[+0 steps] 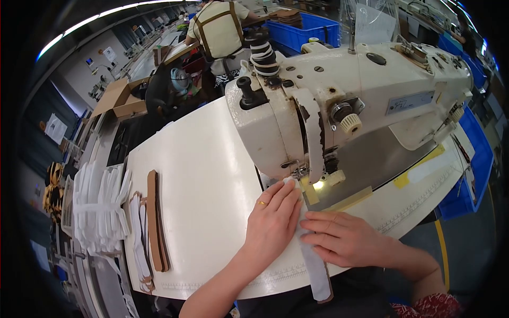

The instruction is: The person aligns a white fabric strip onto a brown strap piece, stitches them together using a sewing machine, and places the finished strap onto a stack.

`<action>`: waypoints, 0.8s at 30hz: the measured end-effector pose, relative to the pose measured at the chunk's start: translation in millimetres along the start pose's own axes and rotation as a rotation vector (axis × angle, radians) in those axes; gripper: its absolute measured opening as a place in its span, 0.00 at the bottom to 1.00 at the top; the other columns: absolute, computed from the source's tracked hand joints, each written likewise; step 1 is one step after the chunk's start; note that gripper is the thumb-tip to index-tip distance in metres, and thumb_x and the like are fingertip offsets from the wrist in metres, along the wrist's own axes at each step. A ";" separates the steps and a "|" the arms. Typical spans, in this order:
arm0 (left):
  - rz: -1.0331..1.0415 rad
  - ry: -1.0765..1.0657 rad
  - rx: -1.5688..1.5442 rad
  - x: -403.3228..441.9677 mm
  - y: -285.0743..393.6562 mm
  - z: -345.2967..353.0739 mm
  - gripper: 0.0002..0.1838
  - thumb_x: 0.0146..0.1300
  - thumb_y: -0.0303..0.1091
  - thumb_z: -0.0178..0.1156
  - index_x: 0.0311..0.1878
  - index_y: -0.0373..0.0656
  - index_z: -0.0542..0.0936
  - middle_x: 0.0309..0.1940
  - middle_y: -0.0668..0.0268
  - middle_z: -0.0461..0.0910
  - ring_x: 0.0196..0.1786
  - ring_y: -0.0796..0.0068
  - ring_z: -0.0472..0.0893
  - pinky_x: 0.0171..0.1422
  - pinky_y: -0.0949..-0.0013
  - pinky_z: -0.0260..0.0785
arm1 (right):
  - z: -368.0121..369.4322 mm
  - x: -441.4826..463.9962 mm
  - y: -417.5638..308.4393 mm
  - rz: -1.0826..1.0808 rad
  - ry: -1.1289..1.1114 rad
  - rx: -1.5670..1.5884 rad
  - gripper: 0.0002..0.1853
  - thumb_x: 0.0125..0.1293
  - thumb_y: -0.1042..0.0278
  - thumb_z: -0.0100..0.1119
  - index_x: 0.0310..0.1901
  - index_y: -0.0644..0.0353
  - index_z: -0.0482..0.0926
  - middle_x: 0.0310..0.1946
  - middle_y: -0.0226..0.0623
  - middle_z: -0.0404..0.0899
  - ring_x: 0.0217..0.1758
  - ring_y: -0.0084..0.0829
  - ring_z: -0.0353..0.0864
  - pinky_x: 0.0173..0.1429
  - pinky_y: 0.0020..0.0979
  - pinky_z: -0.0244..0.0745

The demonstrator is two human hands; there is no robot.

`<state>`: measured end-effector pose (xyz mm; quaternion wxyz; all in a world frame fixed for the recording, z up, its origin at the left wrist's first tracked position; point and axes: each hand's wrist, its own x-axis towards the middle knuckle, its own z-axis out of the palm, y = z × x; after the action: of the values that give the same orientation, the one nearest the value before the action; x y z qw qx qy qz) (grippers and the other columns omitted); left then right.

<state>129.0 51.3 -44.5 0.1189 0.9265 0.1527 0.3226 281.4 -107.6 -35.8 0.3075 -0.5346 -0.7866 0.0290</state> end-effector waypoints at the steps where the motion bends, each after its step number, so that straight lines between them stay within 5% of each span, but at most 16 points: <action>1: -0.003 0.004 0.005 0.6 -0.3 0.3 0.14 0.65 0.26 0.70 0.54 0.37 0.85 0.58 0.55 0.86 0.58 0.51 0.84 0.62 0.56 0.78 | -0.7 0.4 -0.2 0.000 -0.001 -0.003 0.18 0.62 0.66 0.70 0.53 0.62 0.83 0.61 0.41 0.81 0.71 0.40 0.78 0.72 0.39 0.75; 9: -0.009 -0.001 0.051 2.0 -5.4 2.9 0.14 0.67 0.27 0.68 0.54 0.37 0.84 0.58 0.56 0.86 0.61 0.53 0.83 0.65 0.56 0.77 | -2.4 -7.6 0.8 -0.063 0.069 0.008 0.16 0.60 0.67 0.73 0.50 0.59 0.86 0.59 0.37 0.82 0.63 0.34 0.82 0.63 0.35 0.81; 17: -0.002 -0.149 0.163 -17.4 15.5 -15.8 0.18 0.73 0.33 0.64 0.63 0.42 0.81 0.66 0.56 0.81 0.71 0.49 0.77 0.77 0.47 0.66 | -7.6 -81.1 -42.5 -0.070 0.184 0.232 0.05 0.66 0.63 0.73 0.40 0.52 0.88 0.31 0.24 0.86 0.29 0.27 0.86 0.32 0.26 0.80; 24: -0.026 -0.044 -0.237 -90.1 71.9 -57.0 0.18 0.59 0.26 0.74 0.54 0.43 0.87 0.55 0.62 0.86 0.57 0.58 0.84 0.59 0.60 0.78 | 27.5 -127.4 -54.3 0.343 0.103 0.338 0.05 0.72 0.65 0.68 0.37 0.54 0.87 0.26 0.31 0.85 0.27 0.33 0.86 0.32 0.31 0.80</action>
<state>40.6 -40.6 -28.6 0.2350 0.9107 0.1230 0.3166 253.0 -232.4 -95.3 0.4230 -0.6018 -0.6517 0.1848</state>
